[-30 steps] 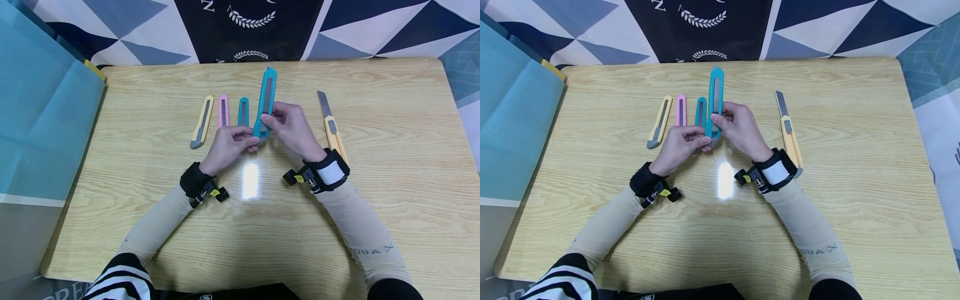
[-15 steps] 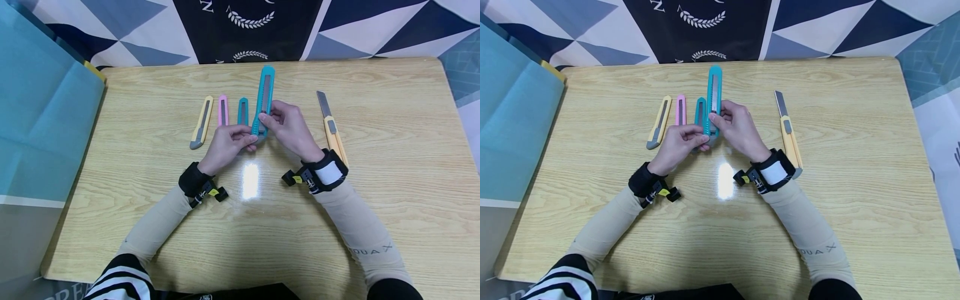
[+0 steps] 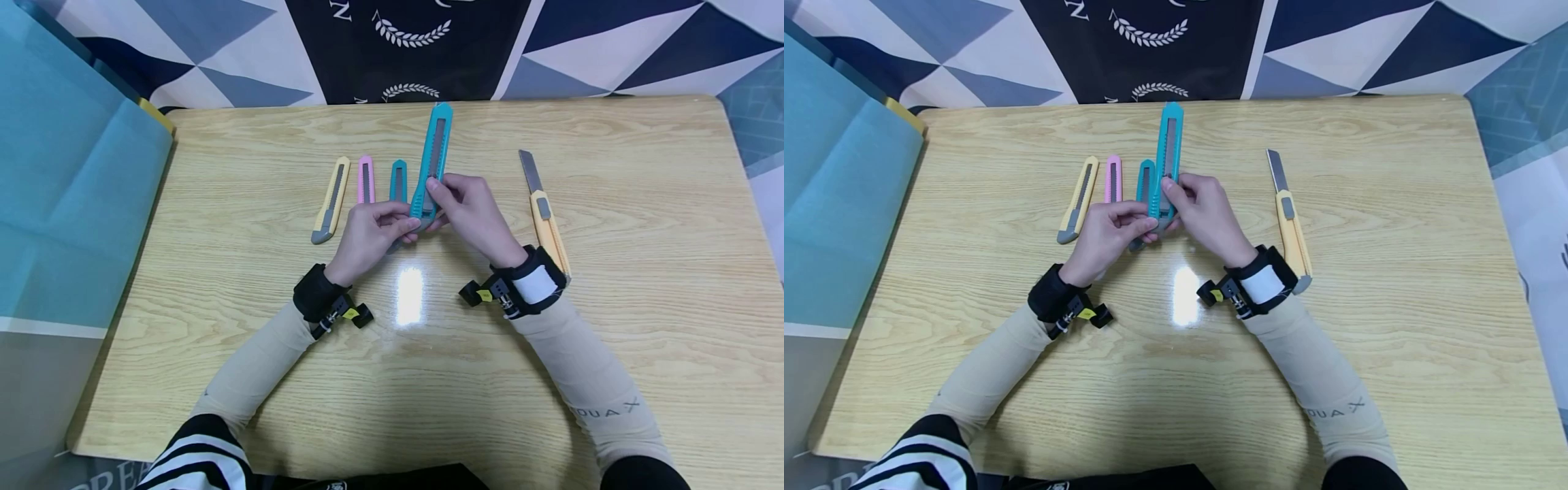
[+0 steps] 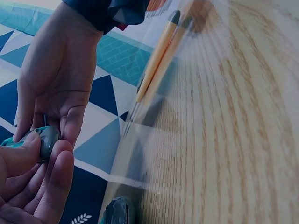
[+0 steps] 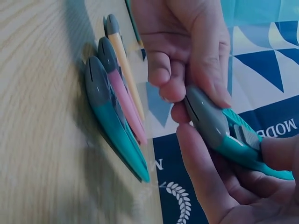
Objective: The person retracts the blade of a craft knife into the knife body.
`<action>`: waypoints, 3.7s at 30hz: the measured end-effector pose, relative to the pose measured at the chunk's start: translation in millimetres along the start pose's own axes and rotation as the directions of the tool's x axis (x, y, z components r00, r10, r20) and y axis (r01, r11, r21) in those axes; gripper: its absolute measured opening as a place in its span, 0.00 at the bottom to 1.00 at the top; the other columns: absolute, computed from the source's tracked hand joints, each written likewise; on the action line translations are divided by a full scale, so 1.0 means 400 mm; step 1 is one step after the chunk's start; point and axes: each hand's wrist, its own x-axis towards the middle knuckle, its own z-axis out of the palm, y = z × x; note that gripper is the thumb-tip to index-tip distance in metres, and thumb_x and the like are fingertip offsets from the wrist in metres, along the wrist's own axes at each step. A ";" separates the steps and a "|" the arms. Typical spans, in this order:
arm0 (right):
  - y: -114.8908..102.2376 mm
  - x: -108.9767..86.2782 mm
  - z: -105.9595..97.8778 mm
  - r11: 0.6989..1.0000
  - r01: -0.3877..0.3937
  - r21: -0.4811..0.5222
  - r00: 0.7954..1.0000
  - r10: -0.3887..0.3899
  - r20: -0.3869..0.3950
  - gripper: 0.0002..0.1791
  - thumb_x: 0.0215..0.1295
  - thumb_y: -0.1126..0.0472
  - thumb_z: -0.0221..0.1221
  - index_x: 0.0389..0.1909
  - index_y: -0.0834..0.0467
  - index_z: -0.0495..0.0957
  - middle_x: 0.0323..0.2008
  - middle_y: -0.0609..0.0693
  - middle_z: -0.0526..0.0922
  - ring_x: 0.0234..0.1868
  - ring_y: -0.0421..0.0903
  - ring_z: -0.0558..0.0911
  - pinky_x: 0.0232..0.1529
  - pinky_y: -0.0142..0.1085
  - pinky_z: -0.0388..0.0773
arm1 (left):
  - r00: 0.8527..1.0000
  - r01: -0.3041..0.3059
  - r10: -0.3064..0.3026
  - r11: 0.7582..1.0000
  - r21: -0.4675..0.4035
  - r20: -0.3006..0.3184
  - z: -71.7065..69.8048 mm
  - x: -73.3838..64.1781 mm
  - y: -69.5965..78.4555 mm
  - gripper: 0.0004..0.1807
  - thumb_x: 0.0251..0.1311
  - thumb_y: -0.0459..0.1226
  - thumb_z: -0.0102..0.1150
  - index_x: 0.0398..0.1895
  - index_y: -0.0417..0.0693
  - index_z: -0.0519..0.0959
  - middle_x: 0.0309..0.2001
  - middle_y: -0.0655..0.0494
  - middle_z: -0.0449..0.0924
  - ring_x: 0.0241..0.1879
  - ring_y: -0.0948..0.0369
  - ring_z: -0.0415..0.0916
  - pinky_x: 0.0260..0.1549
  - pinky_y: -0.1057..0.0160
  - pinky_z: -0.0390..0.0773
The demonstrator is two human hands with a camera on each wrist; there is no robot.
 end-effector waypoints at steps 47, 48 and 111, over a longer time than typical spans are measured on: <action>0.007 0.003 0.008 0.981 0.019 -0.196 1.000 -0.022 -0.013 0.12 0.69 0.60 0.52 0.41 0.64 0.78 0.32 0.54 0.82 0.28 0.40 0.80 0.29 0.34 0.80 | 0.998 0.054 -0.053 0.998 -0.022 0.034 -0.004 0.005 -0.022 0.06 0.59 0.24 0.55 0.37 0.26 0.77 0.30 0.31 0.80 0.29 0.48 0.80 0.32 0.47 0.82; 0.007 0.003 0.008 0.981 0.018 -0.193 1.000 -0.021 -0.012 0.12 0.69 0.60 0.52 0.41 0.64 0.78 0.32 0.54 0.82 0.28 0.40 0.80 0.29 0.36 0.81 | 0.998 0.054 -0.053 0.998 -0.021 0.035 -0.004 0.005 -0.022 0.06 0.59 0.25 0.55 0.37 0.26 0.77 0.30 0.31 0.80 0.29 0.48 0.80 0.32 0.47 0.82; 0.077 0.016 0.002 0.873 -0.226 -0.431 0.963 0.267 0.035 0.21 0.64 0.61 0.57 0.53 0.68 0.67 0.22 0.55 0.81 0.17 0.46 0.78 0.16 0.31 0.69 | 0.975 0.102 -0.104 0.995 0.021 0.196 -0.001 -0.003 -0.016 0.10 0.64 0.23 0.45 0.33 0.21 0.76 0.25 0.30 0.77 0.23 0.42 0.77 0.26 0.43 0.81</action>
